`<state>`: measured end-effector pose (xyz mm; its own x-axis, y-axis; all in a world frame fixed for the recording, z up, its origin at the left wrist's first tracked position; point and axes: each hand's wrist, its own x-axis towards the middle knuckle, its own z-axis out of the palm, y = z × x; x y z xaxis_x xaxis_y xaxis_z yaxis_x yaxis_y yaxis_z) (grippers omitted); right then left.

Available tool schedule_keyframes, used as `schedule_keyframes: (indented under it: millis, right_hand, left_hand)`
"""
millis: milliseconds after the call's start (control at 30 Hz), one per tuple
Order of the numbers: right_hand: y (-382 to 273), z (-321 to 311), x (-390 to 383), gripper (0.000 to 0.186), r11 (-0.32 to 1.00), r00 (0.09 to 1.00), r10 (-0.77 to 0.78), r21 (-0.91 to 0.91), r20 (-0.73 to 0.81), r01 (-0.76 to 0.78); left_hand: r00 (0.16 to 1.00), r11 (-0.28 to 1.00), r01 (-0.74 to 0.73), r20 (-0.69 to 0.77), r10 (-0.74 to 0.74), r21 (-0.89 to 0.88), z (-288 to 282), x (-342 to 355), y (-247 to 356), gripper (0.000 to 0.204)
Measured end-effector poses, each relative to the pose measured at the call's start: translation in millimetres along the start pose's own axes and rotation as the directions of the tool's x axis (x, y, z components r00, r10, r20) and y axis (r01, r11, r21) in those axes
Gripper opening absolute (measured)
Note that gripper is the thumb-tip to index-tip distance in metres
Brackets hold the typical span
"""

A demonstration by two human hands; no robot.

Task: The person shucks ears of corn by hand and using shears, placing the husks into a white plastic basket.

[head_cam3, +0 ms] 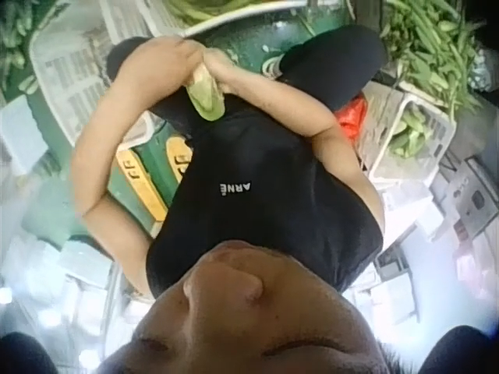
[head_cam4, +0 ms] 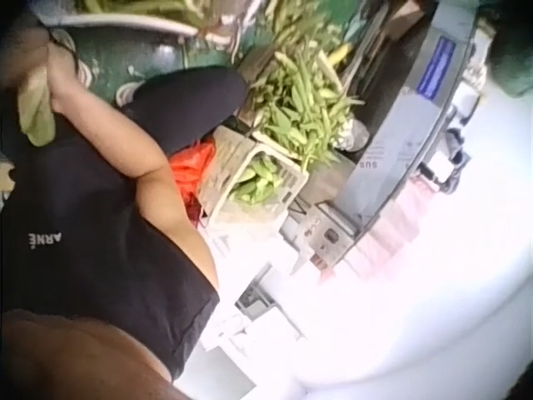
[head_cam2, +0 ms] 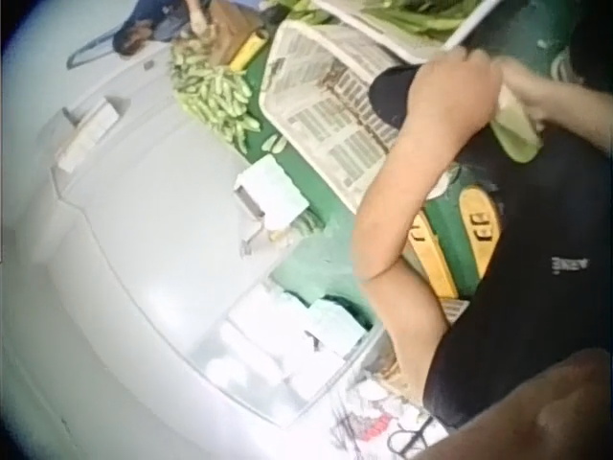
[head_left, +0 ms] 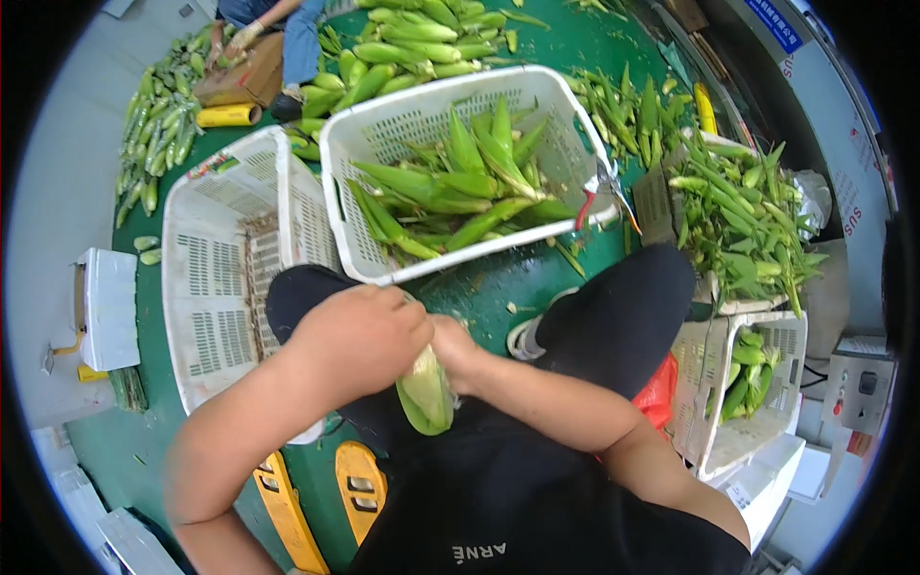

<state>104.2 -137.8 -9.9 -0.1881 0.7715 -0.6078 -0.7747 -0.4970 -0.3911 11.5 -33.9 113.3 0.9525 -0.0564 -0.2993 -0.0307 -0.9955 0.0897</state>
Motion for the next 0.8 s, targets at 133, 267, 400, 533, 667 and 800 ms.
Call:
schedule_keyframes:
  millis: [133, 267, 400, 533, 667, 800]
  right_hand:
    - [22, 3, 10, 0.027, 0.967, 0.982, -0.162, -0.181, 0.097, 0.177]
    - [33, -20, 0, 0.097, 0.555, 0.758, -0.237, -0.556, 0.608, 0.619]
    - [40, -4, -4, 0.083, 0.601, 0.883, -0.235, -0.653, 0.406, 0.461]
    - [41, -4, 5, 0.083, 0.609, 0.873, -0.223, -0.638, 0.433, 0.472]
    - [51, -21, 24, 0.080, 0.664, 0.842, -0.364, -0.523, 0.398, 0.534]
    - [35, -41, 11, 0.082, 0.816, 0.831, -0.434, -0.239, 0.348, 0.527]
  left_hand:
    - [0.986, 0.977, -0.100, 0.153, 0.072, 0.186, 8, -8, -13, 0.026]
    - [0.976, 0.966, -0.201, 0.113, 0.185, 0.160, 8, -29, -32, 0.030]
    - [0.989, 0.985, -0.147, -0.004, 0.148, 0.096, 25, -43, -31, 0.031]
    - [0.993, 0.993, -0.100, -0.059, 0.104, 0.068, 36, -54, -34, 0.029]
    - [0.983, 0.997, 0.052, -0.178, -0.041, 0.056, 33, -51, -34, 0.028]
    - [0.739, 0.926, 0.351, -0.567, -0.364, -0.136, 20, -25, -53, 0.031]
